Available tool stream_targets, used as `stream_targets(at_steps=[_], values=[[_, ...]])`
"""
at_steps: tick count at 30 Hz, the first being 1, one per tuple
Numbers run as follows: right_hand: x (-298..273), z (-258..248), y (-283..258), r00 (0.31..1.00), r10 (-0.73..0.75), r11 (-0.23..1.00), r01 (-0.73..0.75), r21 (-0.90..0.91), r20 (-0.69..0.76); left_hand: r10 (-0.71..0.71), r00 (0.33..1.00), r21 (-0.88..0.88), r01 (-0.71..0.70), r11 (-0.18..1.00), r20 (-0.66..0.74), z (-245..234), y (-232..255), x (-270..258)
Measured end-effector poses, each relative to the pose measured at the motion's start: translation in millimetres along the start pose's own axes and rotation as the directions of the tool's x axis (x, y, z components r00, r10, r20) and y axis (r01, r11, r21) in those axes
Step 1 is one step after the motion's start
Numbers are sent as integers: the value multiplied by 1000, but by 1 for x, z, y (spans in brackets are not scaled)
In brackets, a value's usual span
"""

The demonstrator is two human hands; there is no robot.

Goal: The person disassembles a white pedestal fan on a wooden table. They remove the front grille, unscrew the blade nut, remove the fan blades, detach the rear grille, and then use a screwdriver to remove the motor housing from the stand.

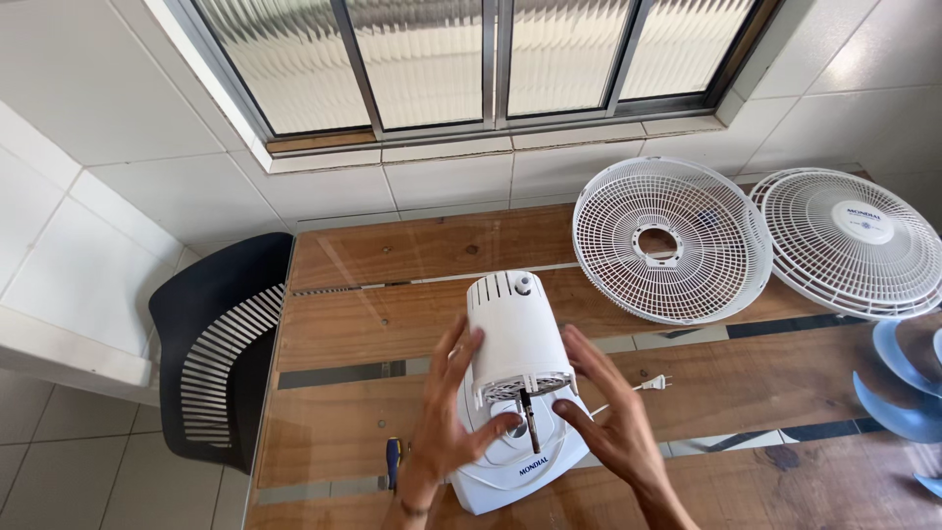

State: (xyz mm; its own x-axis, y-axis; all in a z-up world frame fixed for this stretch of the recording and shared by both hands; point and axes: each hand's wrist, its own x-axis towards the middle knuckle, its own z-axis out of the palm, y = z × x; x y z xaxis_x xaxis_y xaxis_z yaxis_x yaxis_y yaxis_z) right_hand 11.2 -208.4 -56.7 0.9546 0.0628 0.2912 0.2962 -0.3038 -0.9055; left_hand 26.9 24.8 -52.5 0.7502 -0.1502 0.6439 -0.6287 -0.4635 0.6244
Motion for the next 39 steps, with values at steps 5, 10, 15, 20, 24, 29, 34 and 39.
stream_targets(at_steps=[5, 10, 15, 20, 24, 29, 34, 39], values=[[12, 34, 28, 1000, 10, 929, -1, 370, -20, -259, 940, -746, 334, 577, 221, 37, -28, 25], [30, 28, 17, 959, 282, 940, -274, 205, -11, -329, 933, -801, 308, 514, 148, 47, -29, 43], [56, 23, -3, 934, 356, 934, -357, -24, -28, -461, 868, -829, 390, 402, 185, 47, -31, 59], [79, 17, -29, 998, -65, 977, 62, -204, -12, -618, 760, -868, 431, 247, 202, 53, -42, 57], [71, 21, -68, 899, -437, 772, 387, -504, 21, -643, 744, -852, 444, 276, 180, 55, -51, 57], [84, 35, -114, 850, 98, 724, 296, -623, 518, -583, 785, -884, 407, 229, 210, 54, -46, 60], [95, 40, -134, 788, 237, 614, 333, -716, 569, -545, 818, -880, 385, 280, 184, 55, -46, 59], [91, 40, -125, 809, 180, 636, 338, -694, 560, -640, 736, -855, 461, 236, 221, 61, -59, 48]])
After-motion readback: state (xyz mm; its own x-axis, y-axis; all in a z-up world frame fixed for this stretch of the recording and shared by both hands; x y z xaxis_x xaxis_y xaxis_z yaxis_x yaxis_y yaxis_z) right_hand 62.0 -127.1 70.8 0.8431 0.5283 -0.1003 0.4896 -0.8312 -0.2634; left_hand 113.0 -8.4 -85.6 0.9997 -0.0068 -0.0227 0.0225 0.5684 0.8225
